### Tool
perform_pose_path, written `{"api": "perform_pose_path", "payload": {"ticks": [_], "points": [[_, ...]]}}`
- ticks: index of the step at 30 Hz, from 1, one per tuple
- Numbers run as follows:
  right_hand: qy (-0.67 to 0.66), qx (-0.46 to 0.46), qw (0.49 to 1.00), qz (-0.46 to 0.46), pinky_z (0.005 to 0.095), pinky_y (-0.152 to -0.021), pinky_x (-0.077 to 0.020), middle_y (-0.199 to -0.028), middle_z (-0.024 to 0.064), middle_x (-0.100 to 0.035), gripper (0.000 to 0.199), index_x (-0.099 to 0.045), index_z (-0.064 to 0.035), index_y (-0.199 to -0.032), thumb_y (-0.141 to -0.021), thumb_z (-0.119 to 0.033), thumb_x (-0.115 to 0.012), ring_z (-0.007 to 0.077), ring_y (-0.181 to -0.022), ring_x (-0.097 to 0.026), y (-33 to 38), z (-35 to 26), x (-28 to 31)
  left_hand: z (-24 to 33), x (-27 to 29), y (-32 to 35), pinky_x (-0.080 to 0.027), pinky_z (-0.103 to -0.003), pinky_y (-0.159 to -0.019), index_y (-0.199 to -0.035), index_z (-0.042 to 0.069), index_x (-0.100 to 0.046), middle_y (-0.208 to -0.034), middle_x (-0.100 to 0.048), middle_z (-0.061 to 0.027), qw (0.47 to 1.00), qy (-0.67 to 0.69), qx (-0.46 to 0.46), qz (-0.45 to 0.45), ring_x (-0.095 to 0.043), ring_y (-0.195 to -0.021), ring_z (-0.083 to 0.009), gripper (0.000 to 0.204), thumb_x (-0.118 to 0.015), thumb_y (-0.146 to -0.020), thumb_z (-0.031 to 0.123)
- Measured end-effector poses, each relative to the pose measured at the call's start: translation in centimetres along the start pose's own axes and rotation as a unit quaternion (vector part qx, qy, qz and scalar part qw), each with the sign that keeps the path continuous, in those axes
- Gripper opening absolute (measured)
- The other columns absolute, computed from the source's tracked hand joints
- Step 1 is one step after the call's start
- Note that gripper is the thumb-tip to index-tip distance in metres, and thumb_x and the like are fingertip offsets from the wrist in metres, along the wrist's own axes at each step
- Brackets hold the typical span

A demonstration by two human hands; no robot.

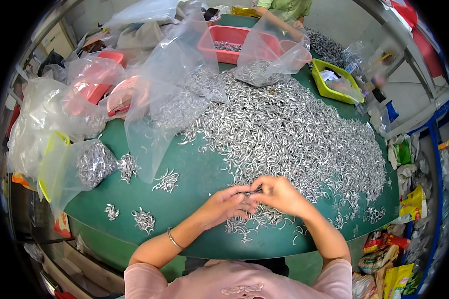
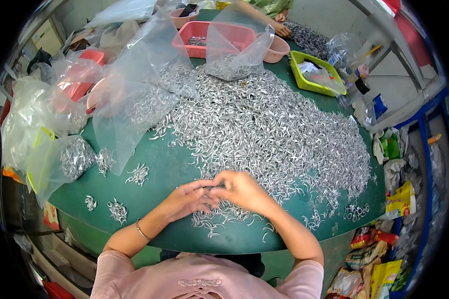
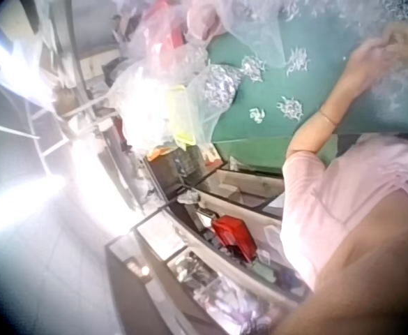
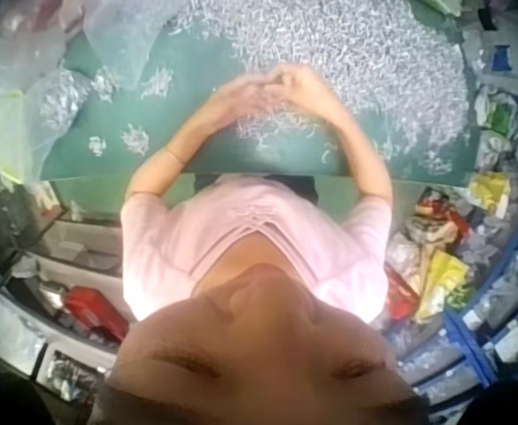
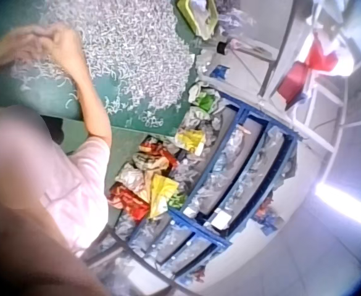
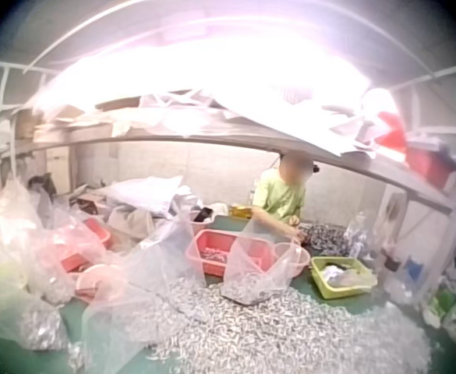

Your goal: The person sorts a large pile of small, silver-colored metal pieces on a green table. They use their hands to pick up the pieces, separate them, and place them into small piles or into plastic bags and containers.

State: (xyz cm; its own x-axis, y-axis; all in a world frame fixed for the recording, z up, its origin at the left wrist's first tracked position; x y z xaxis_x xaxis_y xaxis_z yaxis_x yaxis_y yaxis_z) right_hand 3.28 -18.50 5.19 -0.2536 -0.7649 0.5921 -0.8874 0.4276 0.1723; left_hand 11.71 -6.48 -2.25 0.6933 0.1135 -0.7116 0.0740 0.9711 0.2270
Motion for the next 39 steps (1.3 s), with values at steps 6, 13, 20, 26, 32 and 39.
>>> {"api": "perform_pose_path", "payload": {"ticks": [6,13,20,26,32,39], "points": [[0.134,-0.112,0.942,0.288,0.0353,-0.05,-0.0376,-0.051,0.0065,-0.051,0.04,-0.062,-0.0032,-0.123,-0.09,-0.024,-0.069,0.0158,-0.045,-0.046,-3.2,7.0,9.3,-0.7,0.0,-0.7,-0.045,-0.026,-0.07,-0.129,-0.001,-0.055,-0.1,-0.062,-0.0062,0.999,0.017,0.029,-0.041,-0.055,-0.083,-0.0127,0.031,-0.052,-0.101,0.013],[0.114,-0.041,0.972,0.2,0.0385,-0.056,-0.0423,-0.057,0.0107,-0.056,0.037,-0.063,-0.0027,-0.121,-0.09,-0.021,-0.068,0.0242,-0.052,-0.055,-2.1,5.2,6.5,0.6,0.8,-0.2,-0.05,-0.031,-0.085,-0.131,0.0,-0.053,-0.115,-0.061,-0.0088,1.0,-0.009,-0.021,-0.014,-0.061,-0.097,-0.0173,0.033,-0.054,-0.099,0.009],[-0.633,-0.17,0.754,0.043,0.0235,-0.05,-0.0366,-0.076,0.0018,-0.048,0.02,-0.057,0.0002,-0.115,-0.1,-0.013,-0.053,0.0116,-0.062,-0.044,1.4,5.1,0.5,1.6,0.3,-0.8,-0.049,-0.036,-0.098,-0.139,0.0,-0.043,-0.127,-0.059,-0.0167,0.997,0.014,-0.079,-0.021,-0.061,-0.115,-0.0249,0.043,-0.055,-0.1,0.013],[-0.75,-0.233,0.617,0.045,0.0289,-0.067,-0.0499,-0.09,0.0098,-0.056,0.02,-0.057,0.003,-0.112,-0.099,-0.012,-0.053,0.0196,-0.08,-0.054,2.4,3.5,-2.5,3.4,0.3,4.1,-0.052,-0.027,-0.078,-0.138,0.0,-0.044,-0.125,-0.061,-0.0164,0.996,0.004,-0.078,0.05,-0.065,-0.096,-0.0172,0.041,-0.055,-0.101,0.016],[-0.804,-0.253,0.536,-0.046,0.0422,-0.095,-0.0514,-0.124,0.0201,-0.061,0.038,-0.053,0.0025,-0.13,-0.094,-0.007,-0.06,0.0288,-0.111,-0.06,4.5,5.1,-5.0,7.0,1.8,13.2,-0.048,-0.021,-0.069,-0.135,0.003,-0.05,-0.109,-0.061,-0.0063,0.954,-0.111,-0.165,0.225,-0.058,-0.081,-0.0112,0.037,-0.053,-0.099,0.009],[-0.763,-0.277,0.582,-0.039,0.0352,-0.08,-0.0508,-0.106,0.0147,-0.064,0.034,-0.054,0.0016,-0.128,-0.095,-0.006,-0.056,0.0243,-0.092,-0.06,5.6,3.4,-5.8,14.4,8.5,35.3,-0.049,-0.025,-0.071,-0.119,0.002,-0.053,-0.11,-0.055,-0.0068,0.523,-0.021,-0.64,0.563,-0.055,-0.09,-0.0133,0.04,-0.046,-0.082,-0.01]]}}
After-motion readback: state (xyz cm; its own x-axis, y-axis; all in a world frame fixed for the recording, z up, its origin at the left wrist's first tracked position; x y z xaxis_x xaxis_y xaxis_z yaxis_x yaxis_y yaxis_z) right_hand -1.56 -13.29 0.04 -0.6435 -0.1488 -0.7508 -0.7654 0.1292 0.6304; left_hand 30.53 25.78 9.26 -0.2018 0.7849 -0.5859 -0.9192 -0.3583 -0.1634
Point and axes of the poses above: each hand's wrist, its own y-axis away from the middle knuckle, its own x-axis out of the back of the hand, z = x × y, the point moved 7 cm from there along -y, towards the middle knuckle
